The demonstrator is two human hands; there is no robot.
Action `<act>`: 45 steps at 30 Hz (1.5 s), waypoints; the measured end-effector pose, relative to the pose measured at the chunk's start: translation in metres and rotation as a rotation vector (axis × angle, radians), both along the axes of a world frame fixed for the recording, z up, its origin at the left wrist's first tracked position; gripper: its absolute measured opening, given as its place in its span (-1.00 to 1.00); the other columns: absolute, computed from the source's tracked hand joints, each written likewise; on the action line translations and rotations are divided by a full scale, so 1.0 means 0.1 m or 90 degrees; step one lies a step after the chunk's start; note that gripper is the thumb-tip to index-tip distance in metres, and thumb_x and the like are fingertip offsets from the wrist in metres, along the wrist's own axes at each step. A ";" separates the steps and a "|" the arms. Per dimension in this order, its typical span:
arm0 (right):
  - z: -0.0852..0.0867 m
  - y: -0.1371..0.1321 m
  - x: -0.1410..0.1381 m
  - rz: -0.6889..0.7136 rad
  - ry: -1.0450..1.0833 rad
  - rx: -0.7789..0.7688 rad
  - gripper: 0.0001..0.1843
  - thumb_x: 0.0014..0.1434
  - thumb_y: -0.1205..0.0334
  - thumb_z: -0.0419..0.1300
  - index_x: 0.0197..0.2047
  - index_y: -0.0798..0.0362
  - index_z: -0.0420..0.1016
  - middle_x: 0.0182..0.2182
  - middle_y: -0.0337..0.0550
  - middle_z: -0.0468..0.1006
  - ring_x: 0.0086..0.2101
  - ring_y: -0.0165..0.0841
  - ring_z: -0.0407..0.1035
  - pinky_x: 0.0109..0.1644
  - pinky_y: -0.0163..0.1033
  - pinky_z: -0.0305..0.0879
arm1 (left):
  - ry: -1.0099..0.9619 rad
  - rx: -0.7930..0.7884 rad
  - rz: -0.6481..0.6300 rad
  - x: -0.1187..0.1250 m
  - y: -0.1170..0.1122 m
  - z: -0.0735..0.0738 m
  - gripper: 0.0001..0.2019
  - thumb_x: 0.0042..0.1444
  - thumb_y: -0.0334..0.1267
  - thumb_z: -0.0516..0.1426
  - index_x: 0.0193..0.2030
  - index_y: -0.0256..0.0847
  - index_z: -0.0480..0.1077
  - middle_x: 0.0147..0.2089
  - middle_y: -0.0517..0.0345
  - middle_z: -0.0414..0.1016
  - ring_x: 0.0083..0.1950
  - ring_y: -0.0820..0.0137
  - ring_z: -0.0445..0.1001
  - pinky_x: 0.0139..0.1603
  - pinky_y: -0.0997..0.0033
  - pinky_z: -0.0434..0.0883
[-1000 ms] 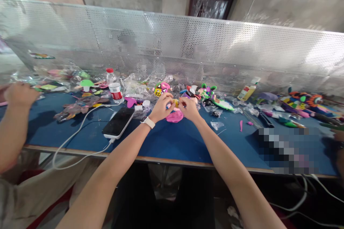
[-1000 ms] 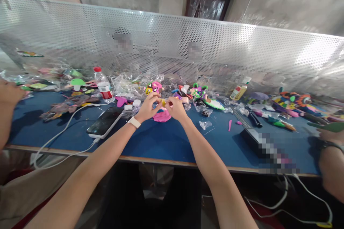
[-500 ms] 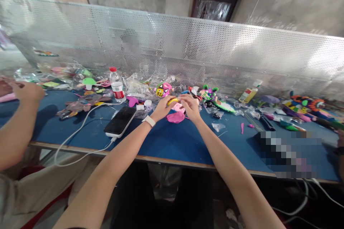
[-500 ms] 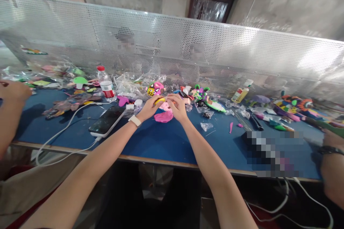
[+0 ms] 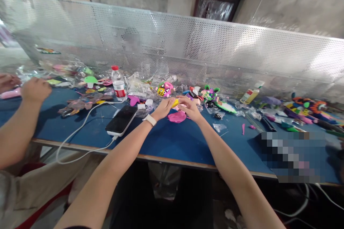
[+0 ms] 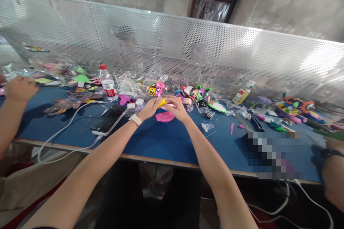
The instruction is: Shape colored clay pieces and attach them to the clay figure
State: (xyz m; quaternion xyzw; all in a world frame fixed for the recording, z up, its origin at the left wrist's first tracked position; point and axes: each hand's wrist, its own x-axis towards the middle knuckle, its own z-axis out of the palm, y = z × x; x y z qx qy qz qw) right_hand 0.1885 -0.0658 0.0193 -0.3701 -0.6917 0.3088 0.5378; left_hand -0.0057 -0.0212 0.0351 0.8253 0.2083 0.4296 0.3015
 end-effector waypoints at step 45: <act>0.02 0.03 0.02 -0.159 -0.015 0.063 -0.53 0.24 -0.26 0.32 -0.05 -0.03 0.58 -0.31 -0.14 0.61 -0.36 -0.28 0.52 -0.32 -0.15 0.50 | 0.114 0.241 0.061 -0.14 0.16 -0.01 -0.59 0.46 -0.05 0.07 0.32 -0.18 0.37 0.20 -0.12 0.47 0.25 0.15 0.47 0.32 0.07 0.39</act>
